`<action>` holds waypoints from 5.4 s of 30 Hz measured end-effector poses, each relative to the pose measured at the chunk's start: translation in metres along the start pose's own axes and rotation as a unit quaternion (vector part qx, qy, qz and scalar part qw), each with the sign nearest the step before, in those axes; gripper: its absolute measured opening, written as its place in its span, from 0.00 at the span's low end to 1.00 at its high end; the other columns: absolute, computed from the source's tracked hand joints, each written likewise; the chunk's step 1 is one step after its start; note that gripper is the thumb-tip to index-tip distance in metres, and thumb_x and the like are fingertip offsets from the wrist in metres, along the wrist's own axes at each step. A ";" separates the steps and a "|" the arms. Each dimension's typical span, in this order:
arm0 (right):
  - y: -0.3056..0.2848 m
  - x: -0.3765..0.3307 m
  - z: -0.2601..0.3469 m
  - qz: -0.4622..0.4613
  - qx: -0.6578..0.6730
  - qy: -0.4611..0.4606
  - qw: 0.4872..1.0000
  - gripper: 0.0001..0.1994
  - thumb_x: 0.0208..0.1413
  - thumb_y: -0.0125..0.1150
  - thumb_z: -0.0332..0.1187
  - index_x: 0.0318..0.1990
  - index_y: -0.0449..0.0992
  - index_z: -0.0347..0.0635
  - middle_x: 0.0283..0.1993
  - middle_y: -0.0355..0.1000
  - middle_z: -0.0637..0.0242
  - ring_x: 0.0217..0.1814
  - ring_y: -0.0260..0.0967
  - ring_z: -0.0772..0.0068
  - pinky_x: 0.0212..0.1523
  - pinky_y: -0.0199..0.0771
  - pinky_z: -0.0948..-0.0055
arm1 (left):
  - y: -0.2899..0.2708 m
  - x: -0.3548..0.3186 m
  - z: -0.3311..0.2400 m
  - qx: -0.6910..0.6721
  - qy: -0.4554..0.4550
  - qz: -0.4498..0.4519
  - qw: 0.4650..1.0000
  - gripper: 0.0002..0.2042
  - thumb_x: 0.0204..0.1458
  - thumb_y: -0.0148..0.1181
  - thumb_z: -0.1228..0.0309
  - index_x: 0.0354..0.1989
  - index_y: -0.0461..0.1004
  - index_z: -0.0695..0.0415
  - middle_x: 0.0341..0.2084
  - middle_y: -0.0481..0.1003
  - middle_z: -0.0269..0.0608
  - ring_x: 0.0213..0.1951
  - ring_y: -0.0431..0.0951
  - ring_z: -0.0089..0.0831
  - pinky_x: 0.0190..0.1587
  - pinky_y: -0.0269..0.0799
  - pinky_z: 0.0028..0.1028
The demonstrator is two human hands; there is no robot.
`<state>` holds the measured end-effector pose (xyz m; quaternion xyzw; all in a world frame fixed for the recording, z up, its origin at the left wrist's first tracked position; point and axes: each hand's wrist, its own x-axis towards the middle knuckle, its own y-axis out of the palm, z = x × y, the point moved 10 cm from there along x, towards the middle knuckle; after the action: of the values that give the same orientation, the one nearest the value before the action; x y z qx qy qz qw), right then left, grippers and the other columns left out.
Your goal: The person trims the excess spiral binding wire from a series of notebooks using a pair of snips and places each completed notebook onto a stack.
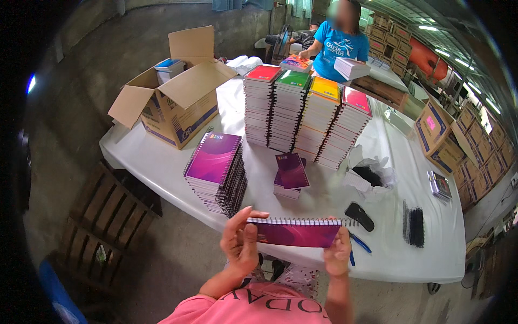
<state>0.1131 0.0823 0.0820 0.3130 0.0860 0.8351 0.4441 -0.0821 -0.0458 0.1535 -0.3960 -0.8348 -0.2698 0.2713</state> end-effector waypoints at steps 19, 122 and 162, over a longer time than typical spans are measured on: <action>0.222 0.187 -0.093 0.153 -0.585 -0.131 0.786 0.16 0.54 0.54 0.35 0.50 0.72 0.44 0.46 0.67 0.60 0.51 0.64 0.67 0.52 0.62 0.73 | -0.152 0.075 0.024 0.369 -0.039 -0.174 0.912 0.15 0.58 0.53 0.63 0.47 0.75 0.60 0.38 0.67 0.37 0.37 0.68 0.27 0.42 0.63 0.24; -0.086 -0.008 -0.030 0.069 -0.472 0.213 0.852 0.18 0.62 0.46 0.34 0.60 0.66 0.52 0.43 0.65 0.62 0.37 0.61 0.73 0.42 0.65 0.75 | 0.112 -0.068 0.140 0.432 0.124 0.188 0.873 0.16 0.30 0.67 0.52 0.24 0.72 0.44 0.33 0.68 0.27 0.45 0.64 0.35 0.51 0.46 0.53; -0.121 0.048 0.013 0.043 -0.769 -0.002 0.638 0.14 0.51 0.56 0.33 0.47 0.75 0.49 0.45 0.73 0.57 0.45 0.70 0.55 0.45 0.69 0.59 | 0.109 -0.073 0.139 0.441 0.080 0.286 0.847 0.22 0.40 0.63 0.45 0.36 0.72 0.48 0.31 0.65 0.33 0.40 0.65 0.34 0.46 0.50 0.48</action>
<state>0.1845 0.1898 0.0632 -0.1358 -0.6014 0.6176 0.4884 0.0120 0.0682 0.0317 -0.4327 -0.6913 0.1856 0.5480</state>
